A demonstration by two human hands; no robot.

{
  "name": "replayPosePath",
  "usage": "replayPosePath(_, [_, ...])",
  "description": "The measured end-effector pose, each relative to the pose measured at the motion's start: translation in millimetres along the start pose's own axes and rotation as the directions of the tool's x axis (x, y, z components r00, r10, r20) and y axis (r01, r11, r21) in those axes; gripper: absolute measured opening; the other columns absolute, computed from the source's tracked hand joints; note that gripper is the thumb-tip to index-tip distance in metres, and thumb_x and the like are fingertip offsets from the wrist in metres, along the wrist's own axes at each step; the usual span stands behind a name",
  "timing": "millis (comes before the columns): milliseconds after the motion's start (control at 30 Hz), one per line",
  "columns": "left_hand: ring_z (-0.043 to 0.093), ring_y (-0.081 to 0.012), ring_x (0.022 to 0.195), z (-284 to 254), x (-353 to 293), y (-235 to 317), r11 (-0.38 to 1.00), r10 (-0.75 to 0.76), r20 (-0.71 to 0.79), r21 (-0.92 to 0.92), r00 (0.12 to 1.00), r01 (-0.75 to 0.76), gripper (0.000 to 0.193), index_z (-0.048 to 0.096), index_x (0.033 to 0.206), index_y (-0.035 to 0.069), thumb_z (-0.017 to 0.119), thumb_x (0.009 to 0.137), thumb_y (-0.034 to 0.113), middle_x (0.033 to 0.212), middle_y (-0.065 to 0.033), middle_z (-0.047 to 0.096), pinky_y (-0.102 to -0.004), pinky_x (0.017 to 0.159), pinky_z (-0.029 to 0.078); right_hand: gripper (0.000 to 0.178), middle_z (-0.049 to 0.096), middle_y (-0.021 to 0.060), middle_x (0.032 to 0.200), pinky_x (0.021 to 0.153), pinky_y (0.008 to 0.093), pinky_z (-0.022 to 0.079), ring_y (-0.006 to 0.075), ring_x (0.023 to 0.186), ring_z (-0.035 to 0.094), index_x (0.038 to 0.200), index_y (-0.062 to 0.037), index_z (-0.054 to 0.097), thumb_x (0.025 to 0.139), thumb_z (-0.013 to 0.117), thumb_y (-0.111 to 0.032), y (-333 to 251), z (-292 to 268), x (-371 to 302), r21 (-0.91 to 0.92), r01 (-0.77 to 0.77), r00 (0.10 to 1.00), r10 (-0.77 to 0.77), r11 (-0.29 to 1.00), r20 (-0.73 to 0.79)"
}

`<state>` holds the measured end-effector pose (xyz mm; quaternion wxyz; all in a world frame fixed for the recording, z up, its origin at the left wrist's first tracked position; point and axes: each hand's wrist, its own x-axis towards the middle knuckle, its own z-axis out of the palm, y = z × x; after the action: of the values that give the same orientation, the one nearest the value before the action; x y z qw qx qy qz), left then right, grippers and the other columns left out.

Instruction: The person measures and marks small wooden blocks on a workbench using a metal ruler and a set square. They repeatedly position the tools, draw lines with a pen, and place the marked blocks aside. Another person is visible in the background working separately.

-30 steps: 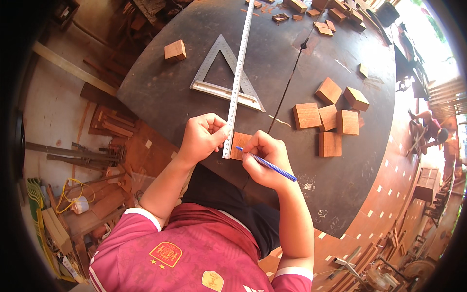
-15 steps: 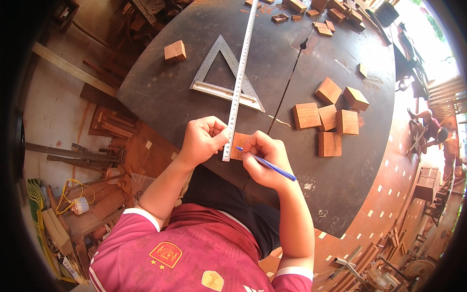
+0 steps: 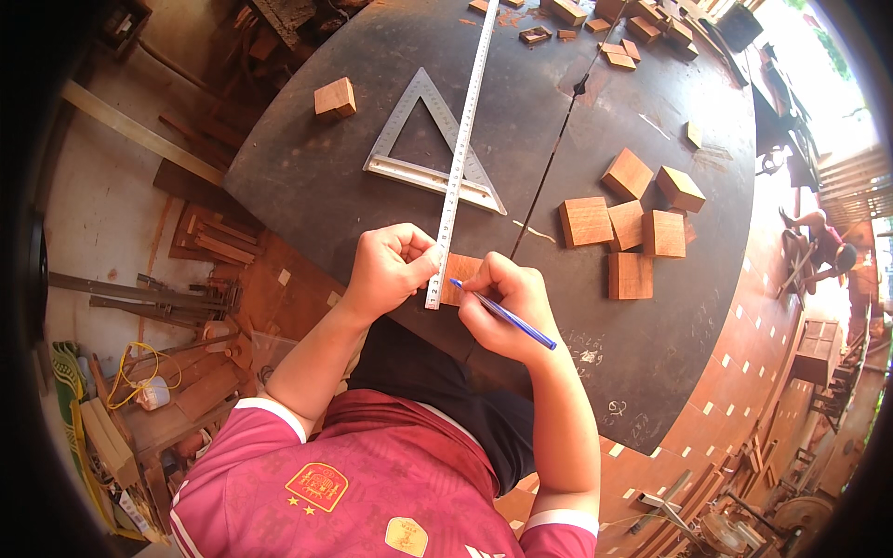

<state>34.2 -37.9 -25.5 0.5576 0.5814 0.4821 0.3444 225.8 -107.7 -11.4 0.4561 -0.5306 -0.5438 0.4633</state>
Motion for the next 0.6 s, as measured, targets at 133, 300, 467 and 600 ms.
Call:
replayPosePath(133, [0.061, -0.0040, 0.060, -0.2, 0.4, -2.8, 1.000, -0.009, -0.002, 0.001, 1.000, 0.009, 0.012, 0.072, 0.080, -0.002, 0.075, 0.084, 0.008, 0.066, -0.0040, 0.070, -0.0235, 0.056, 0.049, 0.014, 0.059, 0.0015, 0.059, 0.049, 0.0237, 0.041, 0.0027, 0.054, 0.052, 0.075, -0.0015, 0.056, 0.081, 0.069, -0.001, -6.0, 2.4, 0.8, -0.051, 0.046, 0.998, -0.047, 0.998, -0.033])
replayPosePath(300, [0.060, -0.0038, 0.060, 0.4, 0.7, -1.5, 1.000, 0.006, -0.006, 0.028, 1.000, -0.005, 0.012, 0.072, 0.079, -0.002, 0.075, 0.084, 0.008, 0.065, -0.0044, 0.070, -0.0235, 0.056, 0.049, 0.013, 0.059, 0.0021, 0.059, 0.049, 0.0231, 0.041, 0.0025, 0.055, 0.053, 0.077, -0.0006, 0.057, 0.082, 0.069, -0.001, 1.3, 1.0, 2.7, 0.055, 0.046, 0.998, -0.044, 0.997, -0.047])
replayPosePath(467, [0.060, -0.0040, 0.059, 0.9, 0.6, -1.9, 0.999, 0.013, -0.010, 0.030, 1.000, -0.013, 0.013, 0.072, 0.079, -0.002, 0.075, 0.084, 0.009, 0.065, -0.0047, 0.070, -0.0238, 0.055, 0.049, 0.012, 0.059, 0.0019, 0.059, 0.049, 0.0233, 0.040, 0.0019, 0.054, 0.051, 0.079, -0.0008, 0.057, 0.082, 0.069, 0.000, 2.0, 5.8, 5.0, 0.061, 0.006, 0.997, -0.002, 0.998, -0.073])
replayPosePath(600, [0.061, -0.0042, 0.059, 1.1, 1.2, -4.6, 0.999, 0.037, -0.013, 0.025, 0.999, -0.036, 0.013, 0.072, 0.079, -0.002, 0.075, 0.085, 0.010, 0.064, -0.0050, 0.070, -0.0240, 0.055, 0.049, 0.014, 0.058, 0.0019, 0.059, 0.049, 0.0234, 0.040, 0.0018, 0.055, 0.052, 0.078, -0.0011, 0.057, 0.082, 0.070, 0.000, 3.9, 5.3, 4.4, -0.014, 0.017, 0.996, -0.018, 1.000, -0.088])
